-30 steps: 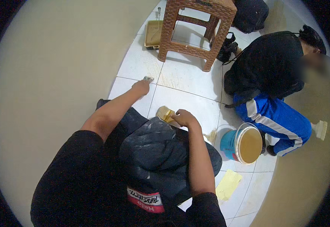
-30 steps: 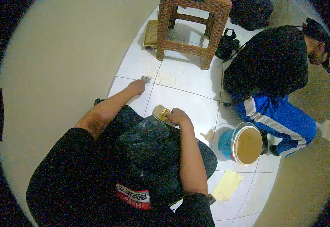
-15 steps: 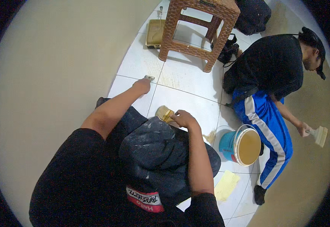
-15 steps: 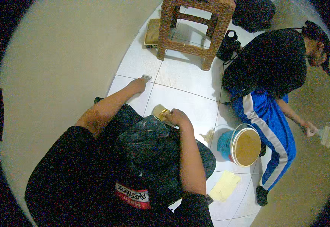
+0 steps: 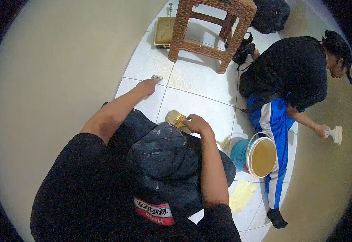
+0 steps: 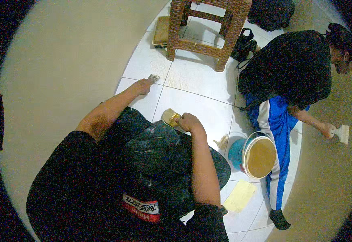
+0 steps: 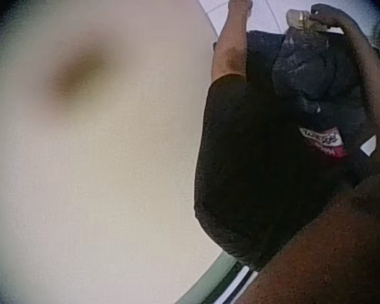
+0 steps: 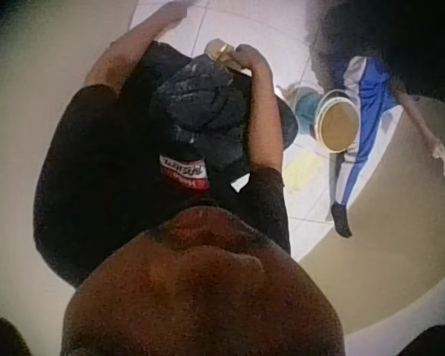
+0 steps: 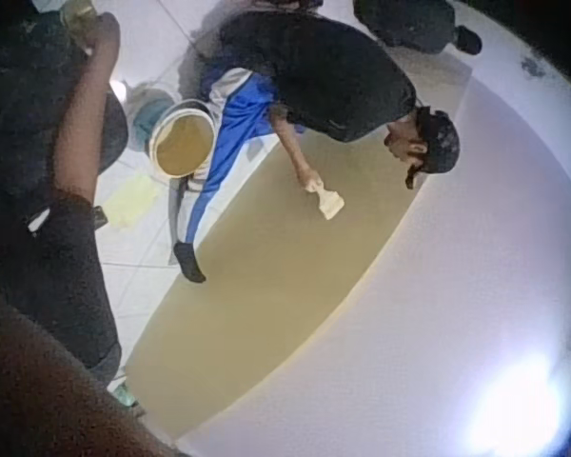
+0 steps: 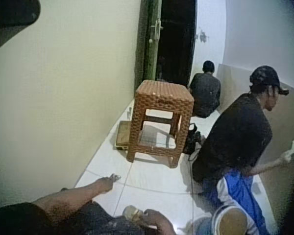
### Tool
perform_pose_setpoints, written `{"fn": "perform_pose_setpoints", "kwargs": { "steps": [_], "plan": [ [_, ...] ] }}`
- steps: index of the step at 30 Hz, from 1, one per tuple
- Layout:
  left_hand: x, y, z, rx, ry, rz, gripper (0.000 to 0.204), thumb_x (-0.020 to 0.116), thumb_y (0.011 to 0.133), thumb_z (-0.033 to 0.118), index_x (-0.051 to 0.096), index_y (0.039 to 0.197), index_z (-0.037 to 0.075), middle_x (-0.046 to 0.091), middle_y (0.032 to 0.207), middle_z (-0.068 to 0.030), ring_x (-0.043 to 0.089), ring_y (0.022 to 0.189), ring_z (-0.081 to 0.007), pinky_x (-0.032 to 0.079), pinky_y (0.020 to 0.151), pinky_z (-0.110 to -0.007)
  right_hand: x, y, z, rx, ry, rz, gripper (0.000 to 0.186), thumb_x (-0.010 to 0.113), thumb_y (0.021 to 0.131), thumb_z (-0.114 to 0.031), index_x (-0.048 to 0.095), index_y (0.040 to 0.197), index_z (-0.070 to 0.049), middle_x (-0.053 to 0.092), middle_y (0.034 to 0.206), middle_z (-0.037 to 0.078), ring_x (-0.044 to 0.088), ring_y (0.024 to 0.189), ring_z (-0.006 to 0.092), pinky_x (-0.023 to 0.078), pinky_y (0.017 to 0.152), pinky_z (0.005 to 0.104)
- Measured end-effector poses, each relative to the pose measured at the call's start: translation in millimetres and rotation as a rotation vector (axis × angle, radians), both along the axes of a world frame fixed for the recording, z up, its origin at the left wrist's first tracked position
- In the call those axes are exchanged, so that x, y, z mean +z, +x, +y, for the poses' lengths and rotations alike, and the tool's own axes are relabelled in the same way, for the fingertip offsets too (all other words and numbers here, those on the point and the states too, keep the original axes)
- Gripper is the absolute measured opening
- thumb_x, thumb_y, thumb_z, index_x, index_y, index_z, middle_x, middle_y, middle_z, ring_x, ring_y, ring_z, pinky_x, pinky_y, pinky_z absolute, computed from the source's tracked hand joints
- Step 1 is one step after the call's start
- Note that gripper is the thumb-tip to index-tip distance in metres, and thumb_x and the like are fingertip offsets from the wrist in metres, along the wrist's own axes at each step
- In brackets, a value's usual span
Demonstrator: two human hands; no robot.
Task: The person applies a substance to the floor and wall joints using a scraper and a brush while sitting on the floor.
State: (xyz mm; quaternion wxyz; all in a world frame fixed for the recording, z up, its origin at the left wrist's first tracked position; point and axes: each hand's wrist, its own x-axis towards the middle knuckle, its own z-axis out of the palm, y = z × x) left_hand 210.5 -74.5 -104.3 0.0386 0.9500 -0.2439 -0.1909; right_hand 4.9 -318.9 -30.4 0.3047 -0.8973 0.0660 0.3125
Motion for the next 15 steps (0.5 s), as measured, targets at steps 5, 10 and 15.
{"fn": "perform_pose_setpoints", "kwargs": {
  "steps": [5, 10, 15],
  "plan": [
    [19.3, -1.8, -2.0, -0.062, 0.106, 0.049, 0.032, 0.058, 0.077, 0.003, 0.063, 0.108, -0.001, 0.069, 0.098, -0.0220, 0.068, 0.091, -0.0356, 0.054, 0.080, -0.045, -1.1, -2.7, -2.5, -0.015, -0.018, 0.007, 0.059, 0.059, 0.088, -0.051, 0.063, 0.108, 0.005, 0.069, 0.084, 0.020, 0.067, 0.065, 0.0235, 0.052, 0.064, 0.0362],
    [38.9, 1.1, 12.8, -0.098, 0.099, 0.038, 0.037, 0.056, 0.078, 0.002, 0.059, 0.115, -0.001, 0.067, 0.104, -0.0227, 0.066, 0.098, -0.0353, 0.053, 0.084, -0.045, -11.9, -0.3, 2.0, -0.062, 0.062, -0.031, 0.057, 0.062, 0.088, -0.046, 0.062, 0.111, 0.006, 0.069, 0.088, 0.020, 0.067, 0.066, 0.0244, 0.053, 0.060, 0.0361],
    [45.3, -1.5, 7.3, -0.110, 0.145, 0.074, 0.041, 0.054, 0.081, 0.002, 0.056, 0.122, 0.004, 0.065, 0.111, -0.0226, 0.065, 0.102, -0.0351, 0.053, 0.086, -0.044, 10.7, -1.8, 9.3, -0.092, 0.072, 0.058, 0.056, 0.062, 0.089, -0.044, 0.061, 0.113, 0.006, 0.069, 0.088, 0.021, 0.067, 0.064, 0.0236, 0.053, 0.059, 0.0349]
  ]
}}
